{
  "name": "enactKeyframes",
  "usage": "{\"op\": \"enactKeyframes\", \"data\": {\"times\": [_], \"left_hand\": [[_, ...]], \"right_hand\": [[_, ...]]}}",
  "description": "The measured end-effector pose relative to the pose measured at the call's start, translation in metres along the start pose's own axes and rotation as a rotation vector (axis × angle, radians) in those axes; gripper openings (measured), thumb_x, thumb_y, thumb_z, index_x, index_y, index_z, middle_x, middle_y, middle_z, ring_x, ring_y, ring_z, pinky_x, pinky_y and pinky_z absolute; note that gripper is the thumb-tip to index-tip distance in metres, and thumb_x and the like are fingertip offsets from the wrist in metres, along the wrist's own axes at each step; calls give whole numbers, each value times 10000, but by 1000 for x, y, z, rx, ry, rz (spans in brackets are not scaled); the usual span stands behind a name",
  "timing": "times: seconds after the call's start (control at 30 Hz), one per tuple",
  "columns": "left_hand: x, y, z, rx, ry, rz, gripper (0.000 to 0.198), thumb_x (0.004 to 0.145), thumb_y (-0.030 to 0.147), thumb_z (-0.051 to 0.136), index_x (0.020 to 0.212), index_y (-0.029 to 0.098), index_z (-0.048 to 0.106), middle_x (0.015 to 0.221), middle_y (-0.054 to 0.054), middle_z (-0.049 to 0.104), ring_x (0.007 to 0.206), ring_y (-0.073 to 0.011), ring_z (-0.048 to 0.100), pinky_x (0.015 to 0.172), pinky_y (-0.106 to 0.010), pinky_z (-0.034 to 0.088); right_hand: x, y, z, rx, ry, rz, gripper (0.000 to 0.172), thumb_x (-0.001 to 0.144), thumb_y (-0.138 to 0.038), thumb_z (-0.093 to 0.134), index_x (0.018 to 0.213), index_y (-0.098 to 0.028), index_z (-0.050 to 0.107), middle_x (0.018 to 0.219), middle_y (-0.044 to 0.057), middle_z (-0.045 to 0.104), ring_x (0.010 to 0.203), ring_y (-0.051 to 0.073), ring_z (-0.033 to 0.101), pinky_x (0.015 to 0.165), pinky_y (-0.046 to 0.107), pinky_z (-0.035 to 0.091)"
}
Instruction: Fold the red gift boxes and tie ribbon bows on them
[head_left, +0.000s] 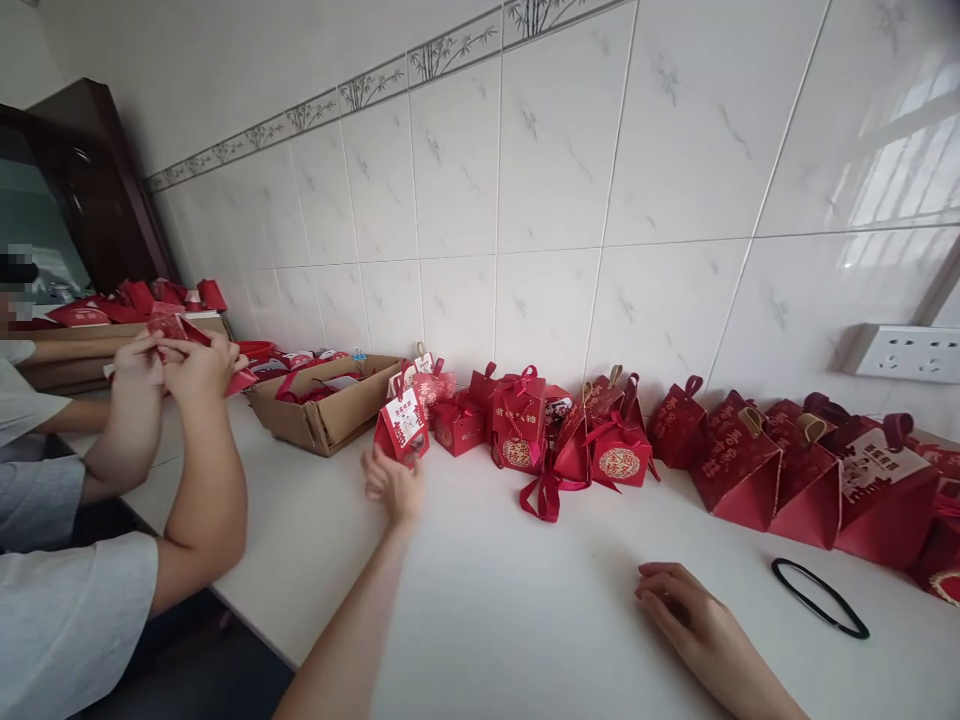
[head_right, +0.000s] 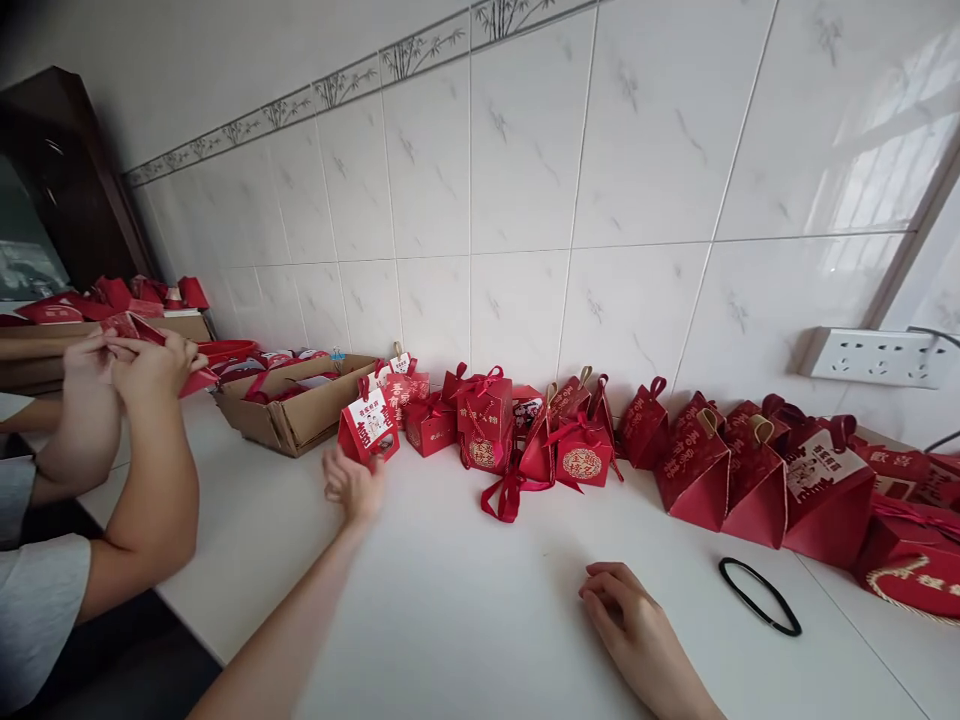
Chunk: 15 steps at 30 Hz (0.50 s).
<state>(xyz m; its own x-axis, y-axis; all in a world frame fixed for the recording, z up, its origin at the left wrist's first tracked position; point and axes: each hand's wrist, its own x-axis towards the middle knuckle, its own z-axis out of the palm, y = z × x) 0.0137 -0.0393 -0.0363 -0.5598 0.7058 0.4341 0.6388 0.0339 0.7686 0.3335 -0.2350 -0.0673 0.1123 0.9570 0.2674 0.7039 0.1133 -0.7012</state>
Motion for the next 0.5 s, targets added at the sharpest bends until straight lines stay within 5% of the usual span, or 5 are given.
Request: {"op": "enactKeyframes", "data": {"times": [0.1,0.23,0.37,0.5], "left_hand": [[25,-6,-3,-24,9,-135,764,829,369,533,1413,77,136,1460,-332,251,1415,-414,176,1020,-697,242],[33,-9,-4,-109,-54,-170,716,753,310,628,1346,110,282,1373,-263,419,1320,-394,391,1067,-626,271],[24,-15,-17,-255,-98,-156,532,742,236,615,1216,124,401,1292,-212,482,1231,-310,516,1007,-437,450],[-8,-10,-41,-415,-205,-86,422,760,217,596,1138,149,422,1135,-156,610,1071,-263,631,912,-410,531]], "right_hand": [[1,-4,3,-1,-36,-13,341,848,-454,420,725,-229,645,1038,103,623,648,186,663,658,336,572],[0,-11,6,1,-22,-30,314,851,-419,397,715,-228,606,1020,97,603,627,175,640,636,339,565],[-2,-16,5,15,-21,-39,304,847,-392,372,704,-222,580,1004,103,593,626,174,627,638,353,558],[1,-20,6,59,14,-31,313,852,-415,379,688,-220,561,969,101,602,640,182,617,650,363,550]]}}
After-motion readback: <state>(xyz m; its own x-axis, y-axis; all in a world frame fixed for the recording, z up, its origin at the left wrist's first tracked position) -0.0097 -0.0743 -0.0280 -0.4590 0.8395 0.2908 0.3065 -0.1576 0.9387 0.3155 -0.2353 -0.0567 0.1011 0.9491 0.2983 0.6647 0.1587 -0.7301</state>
